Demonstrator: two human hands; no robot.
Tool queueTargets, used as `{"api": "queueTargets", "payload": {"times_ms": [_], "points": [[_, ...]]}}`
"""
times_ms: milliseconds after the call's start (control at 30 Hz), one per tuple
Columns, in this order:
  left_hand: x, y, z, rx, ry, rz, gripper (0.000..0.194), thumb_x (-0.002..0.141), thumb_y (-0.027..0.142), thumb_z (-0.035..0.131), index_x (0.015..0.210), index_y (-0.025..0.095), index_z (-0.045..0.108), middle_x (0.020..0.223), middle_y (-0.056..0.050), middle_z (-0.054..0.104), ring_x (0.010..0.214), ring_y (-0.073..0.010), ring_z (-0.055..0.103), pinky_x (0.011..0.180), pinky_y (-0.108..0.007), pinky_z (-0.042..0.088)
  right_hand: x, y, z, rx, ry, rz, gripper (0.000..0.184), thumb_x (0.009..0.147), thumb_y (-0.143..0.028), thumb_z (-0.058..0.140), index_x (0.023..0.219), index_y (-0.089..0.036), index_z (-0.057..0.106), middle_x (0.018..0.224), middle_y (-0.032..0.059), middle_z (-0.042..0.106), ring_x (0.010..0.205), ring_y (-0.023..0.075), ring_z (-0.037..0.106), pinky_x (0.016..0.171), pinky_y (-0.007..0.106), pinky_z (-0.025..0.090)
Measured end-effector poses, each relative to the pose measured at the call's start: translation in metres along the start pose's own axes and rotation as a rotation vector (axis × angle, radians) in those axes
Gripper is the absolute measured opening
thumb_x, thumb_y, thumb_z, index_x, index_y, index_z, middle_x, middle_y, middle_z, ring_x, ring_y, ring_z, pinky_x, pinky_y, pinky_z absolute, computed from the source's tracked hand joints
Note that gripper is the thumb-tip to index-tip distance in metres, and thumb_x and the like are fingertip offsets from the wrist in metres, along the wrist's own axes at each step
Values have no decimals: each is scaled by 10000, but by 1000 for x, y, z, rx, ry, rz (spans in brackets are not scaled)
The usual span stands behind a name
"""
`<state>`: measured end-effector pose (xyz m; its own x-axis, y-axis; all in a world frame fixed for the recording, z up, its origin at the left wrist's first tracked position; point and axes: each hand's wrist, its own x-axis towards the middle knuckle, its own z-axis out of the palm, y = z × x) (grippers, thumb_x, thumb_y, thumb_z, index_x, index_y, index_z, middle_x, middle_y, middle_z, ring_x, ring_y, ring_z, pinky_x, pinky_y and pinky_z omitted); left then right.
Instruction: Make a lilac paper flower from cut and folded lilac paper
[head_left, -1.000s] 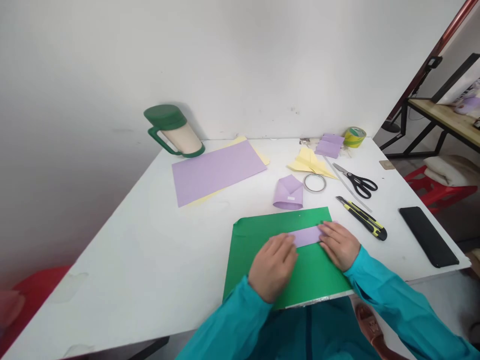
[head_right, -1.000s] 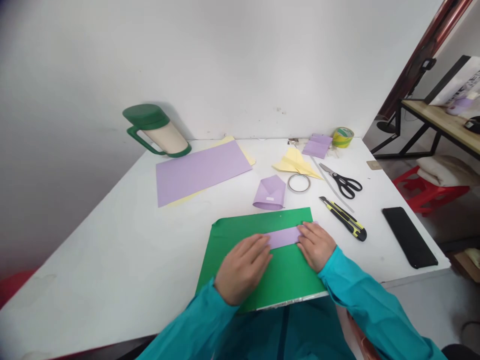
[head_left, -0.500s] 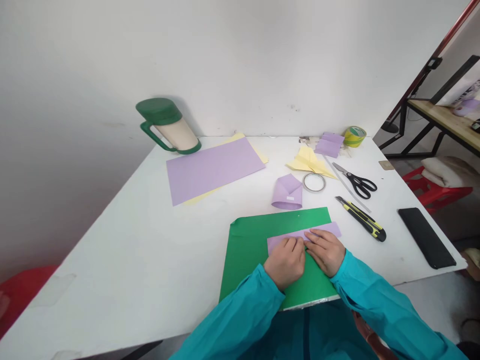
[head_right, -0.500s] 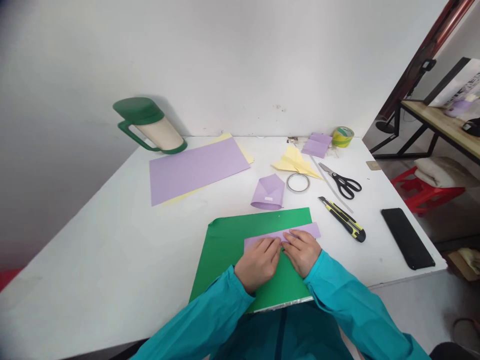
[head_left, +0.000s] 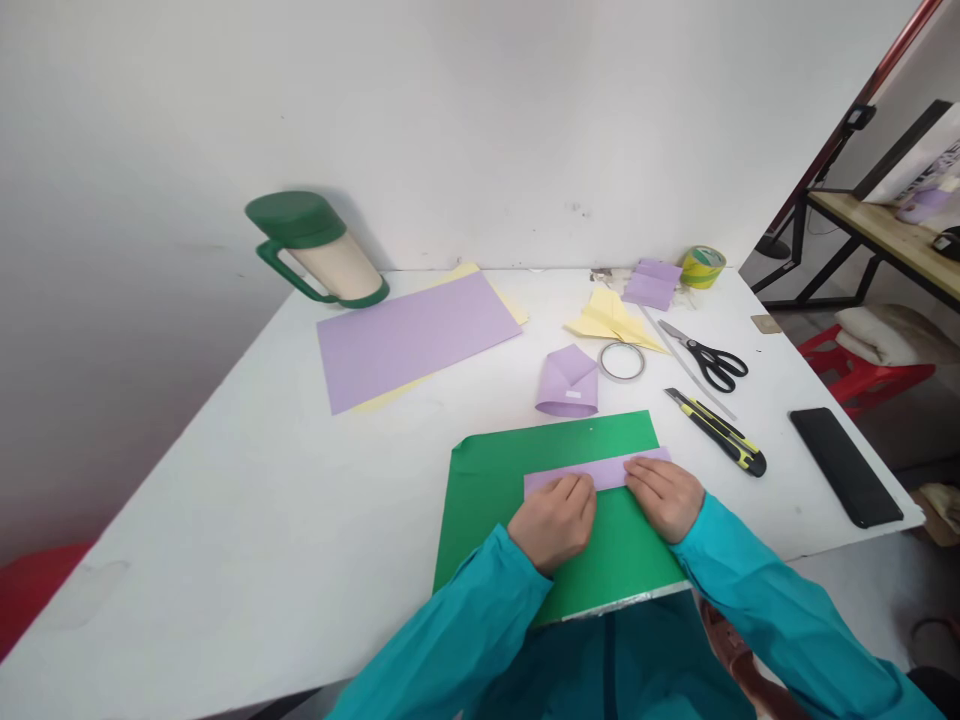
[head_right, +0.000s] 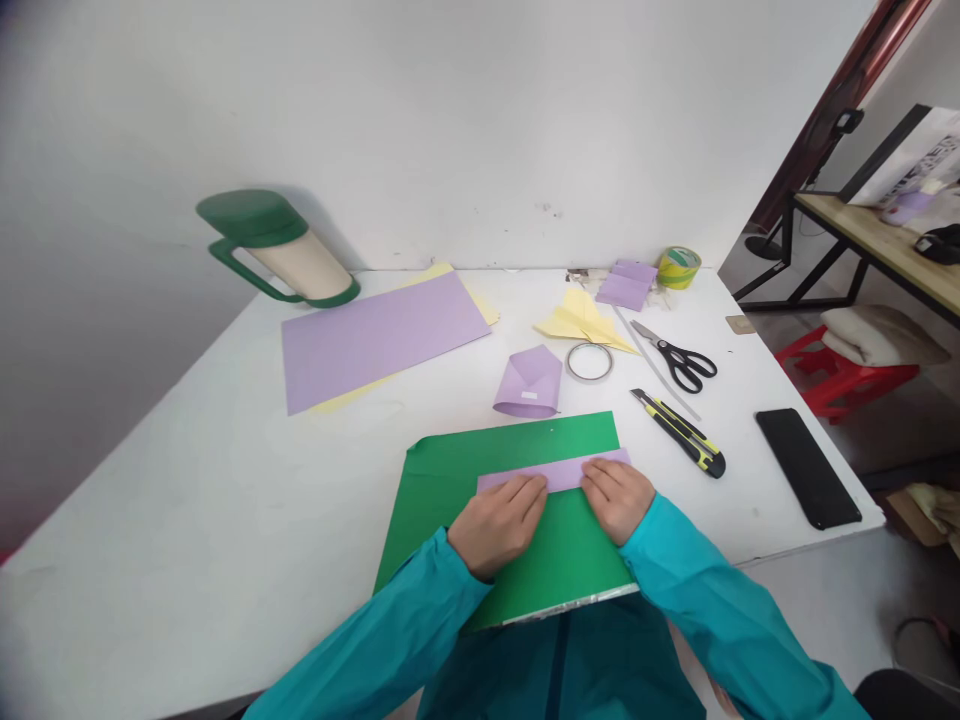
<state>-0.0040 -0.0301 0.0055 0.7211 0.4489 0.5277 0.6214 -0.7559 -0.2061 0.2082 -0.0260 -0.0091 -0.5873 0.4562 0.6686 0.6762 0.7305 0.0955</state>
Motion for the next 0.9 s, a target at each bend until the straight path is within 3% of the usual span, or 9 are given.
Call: {"api": "queueTargets", "payload": {"times_ms": [200, 400, 567, 900], "points": [[-19, -16, -11, -68, -4, -85, 237, 898, 91, 414, 853, 131, 644, 853, -70, 677, 752, -168, 597, 639, -286, 494, -14, 27, -18, 236, -61, 154, 157, 885, -143, 507, 914, -182, 656, 925, 67, 728, 906, 170, 660, 802, 332, 533], [-41, -32, -16, -337, -24, -525, 214, 909, 227, 479, 780, 178, 643, 838, -39, 658, 770, -161, 569, 674, -288, 502, -10, 27, -11, 282, -158, 503, 183, 909, -276, 480, 823, -223, 633, 800, 25, 711, 768, 174, 637, 834, 390, 430], [-46, -34, -7, -318, -11, -717, 270, 885, 299, 509, 672, 172, 614, 897, -83, 601, 824, -216, 540, 721, -385, 488, -9, 28, -4, 241, -87, 607, 174, 870, -355, 554, 868, -222, 667, 757, 29, 704, 731, 195, 623, 774, 385, 441], [-48, -41, -8, -392, -23, -712, 248, 888, 300, 503, 693, 173, 591, 898, -78, 588, 829, -211, 529, 735, -377, 479, -8, 29, -9, 322, -42, 567, 188, 853, -355, 595, 775, -234, 717, 691, 20, 708, 686, 181, 618, 724, 379, 467]]}}
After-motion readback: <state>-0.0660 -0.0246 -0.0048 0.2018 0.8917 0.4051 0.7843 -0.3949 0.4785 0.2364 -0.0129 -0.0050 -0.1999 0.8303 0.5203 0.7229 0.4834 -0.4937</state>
